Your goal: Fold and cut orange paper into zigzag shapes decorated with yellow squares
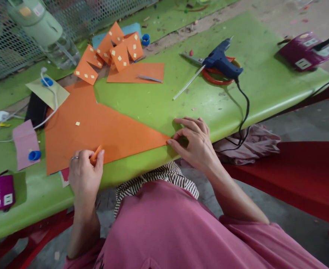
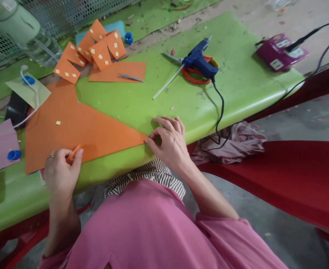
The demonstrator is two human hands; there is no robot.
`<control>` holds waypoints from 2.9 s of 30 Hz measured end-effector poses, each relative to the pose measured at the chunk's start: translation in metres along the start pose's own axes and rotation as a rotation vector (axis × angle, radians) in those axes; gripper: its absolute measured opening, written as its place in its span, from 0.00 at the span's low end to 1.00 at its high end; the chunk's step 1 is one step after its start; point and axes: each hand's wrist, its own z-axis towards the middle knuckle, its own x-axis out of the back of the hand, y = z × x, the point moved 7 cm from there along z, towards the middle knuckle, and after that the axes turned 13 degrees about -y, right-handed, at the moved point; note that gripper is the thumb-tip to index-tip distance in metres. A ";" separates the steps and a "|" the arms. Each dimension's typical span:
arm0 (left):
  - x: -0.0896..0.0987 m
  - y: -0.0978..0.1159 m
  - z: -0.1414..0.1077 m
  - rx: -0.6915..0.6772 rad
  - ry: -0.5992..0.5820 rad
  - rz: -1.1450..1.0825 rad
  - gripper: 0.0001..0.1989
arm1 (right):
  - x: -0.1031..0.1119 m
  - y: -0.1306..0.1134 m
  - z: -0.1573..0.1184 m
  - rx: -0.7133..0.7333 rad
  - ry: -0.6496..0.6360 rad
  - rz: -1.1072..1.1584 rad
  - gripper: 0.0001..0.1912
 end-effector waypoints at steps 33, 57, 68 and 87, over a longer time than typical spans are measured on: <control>0.001 0.001 0.005 0.038 -0.050 -0.061 0.15 | -0.002 0.003 -0.005 0.039 -0.012 -0.032 0.05; 0.009 0.065 0.016 -0.515 -0.283 0.152 0.24 | -0.026 -0.029 -0.019 0.464 0.004 -0.149 0.16; -0.014 0.117 0.022 -0.618 -0.304 0.075 0.27 | -0.028 -0.022 -0.029 0.462 0.025 -0.178 0.21; -0.014 0.115 0.018 -0.643 -0.433 0.080 0.28 | -0.015 -0.003 -0.037 0.334 0.190 -0.183 0.26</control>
